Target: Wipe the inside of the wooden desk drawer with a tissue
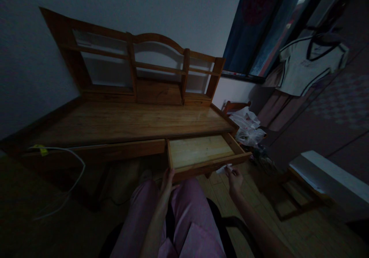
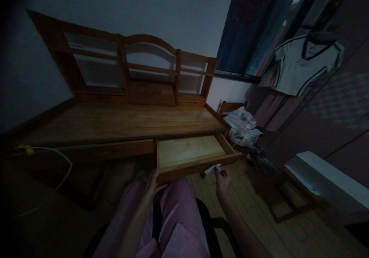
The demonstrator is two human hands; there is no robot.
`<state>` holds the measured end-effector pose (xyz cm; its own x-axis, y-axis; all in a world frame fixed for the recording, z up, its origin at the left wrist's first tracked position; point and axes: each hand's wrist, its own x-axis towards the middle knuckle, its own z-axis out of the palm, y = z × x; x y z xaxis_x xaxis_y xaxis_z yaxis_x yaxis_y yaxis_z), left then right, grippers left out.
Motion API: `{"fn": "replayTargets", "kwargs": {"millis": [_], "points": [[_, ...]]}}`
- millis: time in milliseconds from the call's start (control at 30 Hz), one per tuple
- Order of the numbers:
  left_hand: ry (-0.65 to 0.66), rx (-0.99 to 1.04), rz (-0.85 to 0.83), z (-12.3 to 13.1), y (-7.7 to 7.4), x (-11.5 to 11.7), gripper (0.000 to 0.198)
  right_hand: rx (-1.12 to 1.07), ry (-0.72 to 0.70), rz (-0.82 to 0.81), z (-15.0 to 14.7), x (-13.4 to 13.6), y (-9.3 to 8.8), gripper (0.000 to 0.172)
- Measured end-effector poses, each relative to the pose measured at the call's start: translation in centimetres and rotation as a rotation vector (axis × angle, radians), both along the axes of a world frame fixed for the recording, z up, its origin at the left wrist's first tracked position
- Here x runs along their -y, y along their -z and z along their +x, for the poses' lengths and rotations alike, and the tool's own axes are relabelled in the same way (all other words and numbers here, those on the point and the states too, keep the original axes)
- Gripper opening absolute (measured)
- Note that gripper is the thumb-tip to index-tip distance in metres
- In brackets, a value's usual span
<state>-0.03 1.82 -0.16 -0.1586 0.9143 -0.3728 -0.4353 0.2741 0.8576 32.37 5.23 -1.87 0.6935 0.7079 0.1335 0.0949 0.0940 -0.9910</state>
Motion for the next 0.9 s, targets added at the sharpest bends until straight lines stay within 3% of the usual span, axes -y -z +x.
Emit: {"fn": "replayTargets", "kwargs": {"millis": [167, 367, 500, 600, 767, 900], "points": [[0.002, -0.024, 0.024, 0.0, 0.3, 0.0, 0.067, 0.152, -0.036, 0.081, -0.6, -0.1, -3.4, 0.034], [-0.024, -0.018, -0.016, 0.2, -0.4, 0.3, 0.062, 0.39, -0.222, 0.199, -4.8, 1.2, -6.0, 0.016], [-0.026, -0.008, 0.012, 0.3, -1.2, 0.7, 0.061, 0.629, -0.29, 0.208, -7.0, 2.5, -5.7, 0.006], [-0.028, -0.01, 0.007, 0.3, -1.3, 0.8, 0.06, 0.801, -0.382, 0.21, -7.2, 3.2, -4.6, 0.014], [0.017, -0.015, -0.022, 0.0, -0.6, 0.2, 0.066, 1.213, -0.507, 0.208, -4.9, 3.0, -2.3, 0.03], [0.029, -0.009, -0.03, -0.1, -0.5, -0.1, 0.064, 1.449, -0.486, 0.185, -1.9, 2.4, -2.1, 0.032]]}}
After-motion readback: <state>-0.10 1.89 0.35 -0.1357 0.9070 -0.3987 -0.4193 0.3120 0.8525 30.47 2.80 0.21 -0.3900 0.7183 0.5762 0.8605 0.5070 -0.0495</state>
